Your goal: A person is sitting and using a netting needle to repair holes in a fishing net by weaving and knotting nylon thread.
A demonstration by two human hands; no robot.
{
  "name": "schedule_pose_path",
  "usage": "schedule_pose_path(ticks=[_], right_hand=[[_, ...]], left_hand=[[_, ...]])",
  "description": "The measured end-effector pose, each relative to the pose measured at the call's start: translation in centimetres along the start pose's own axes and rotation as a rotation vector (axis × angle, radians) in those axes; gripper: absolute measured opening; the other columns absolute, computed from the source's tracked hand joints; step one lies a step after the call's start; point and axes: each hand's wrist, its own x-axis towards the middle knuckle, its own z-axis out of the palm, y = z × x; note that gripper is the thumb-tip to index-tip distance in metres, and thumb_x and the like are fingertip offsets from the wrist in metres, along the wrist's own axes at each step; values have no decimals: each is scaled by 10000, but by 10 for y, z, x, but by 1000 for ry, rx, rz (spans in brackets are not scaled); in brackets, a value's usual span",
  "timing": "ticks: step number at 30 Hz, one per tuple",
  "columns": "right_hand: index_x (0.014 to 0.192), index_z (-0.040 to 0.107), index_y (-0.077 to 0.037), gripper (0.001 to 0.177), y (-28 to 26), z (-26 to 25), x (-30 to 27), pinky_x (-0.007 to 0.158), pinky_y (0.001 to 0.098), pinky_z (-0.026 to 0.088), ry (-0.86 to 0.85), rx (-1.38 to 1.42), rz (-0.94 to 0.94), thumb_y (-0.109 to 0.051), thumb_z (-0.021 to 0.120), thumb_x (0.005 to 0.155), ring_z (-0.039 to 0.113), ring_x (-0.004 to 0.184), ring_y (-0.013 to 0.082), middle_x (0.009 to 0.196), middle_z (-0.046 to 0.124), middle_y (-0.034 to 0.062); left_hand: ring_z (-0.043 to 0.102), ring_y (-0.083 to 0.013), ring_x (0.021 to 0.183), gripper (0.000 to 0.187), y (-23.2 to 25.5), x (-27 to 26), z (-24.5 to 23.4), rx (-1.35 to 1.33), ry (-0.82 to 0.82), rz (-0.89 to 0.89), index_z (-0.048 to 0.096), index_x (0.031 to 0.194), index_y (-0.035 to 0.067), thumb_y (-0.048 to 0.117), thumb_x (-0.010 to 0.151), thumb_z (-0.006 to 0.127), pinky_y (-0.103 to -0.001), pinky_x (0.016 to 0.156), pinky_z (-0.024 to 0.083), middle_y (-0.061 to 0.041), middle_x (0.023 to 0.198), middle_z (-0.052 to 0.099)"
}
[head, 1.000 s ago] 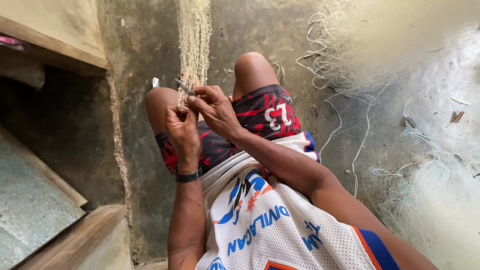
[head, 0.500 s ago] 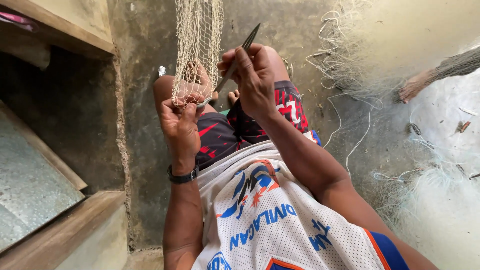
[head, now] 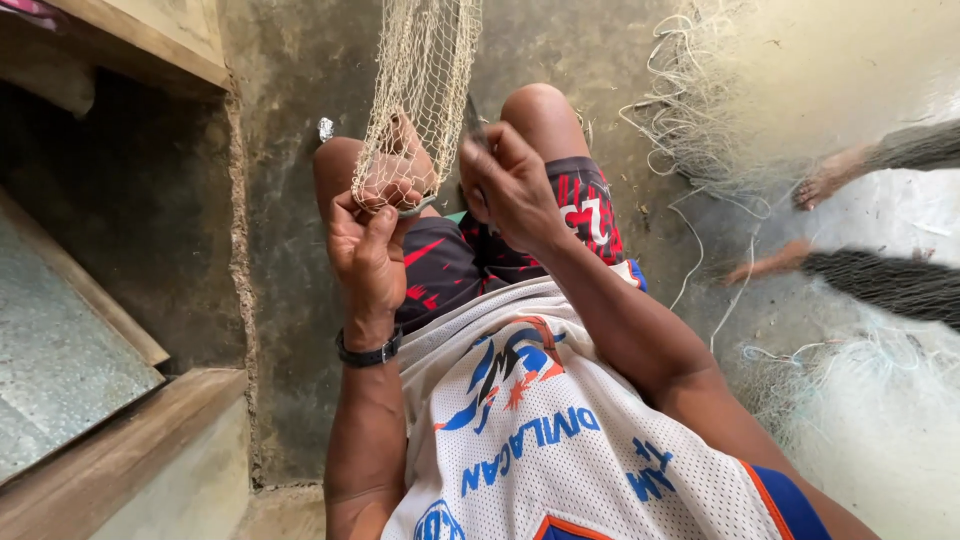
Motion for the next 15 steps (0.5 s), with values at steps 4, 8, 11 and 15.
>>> schedule_pose_path(ticks=[4,8,11,15], right_hand=[[991,648,23,109,12,-8,-9,333,234,398,-106,-190,43,-44,720,944,527,409,132,550,502,76],[1063,706,-21,179,1,-4,-4,435,205,430,-173,-398,-9,-106,775,921,564,526,84,620,574,50],[1169,703,-68,289,-12,3,8,631,262,457,-305,-594,-117,-150,801,910,562,764,128,910,613,76],[1213,677,-80,367,7,2,23,782,434,510,-562,-809,-178,-243,804,910,635,946,303,1169,649,160]], left_hand=[[739,-291,949,207,-1,-1,-1,27,1,25,472,1053,59,32,920,628,-357,808,663,-261,1088,684],[732,-254,903,212,-3,-3,-9,75,-19,45,491,1068,49,41,908,629,-348,771,657,-248,1083,689],[721,-222,859,204,12,-7,-3,103,-32,43,505,1063,37,26,893,617,-320,719,646,-263,1098,691],[716,-242,822,238,4,-10,-26,102,-5,26,522,1079,23,34,872,639,-301,674,622,-297,1083,685]])
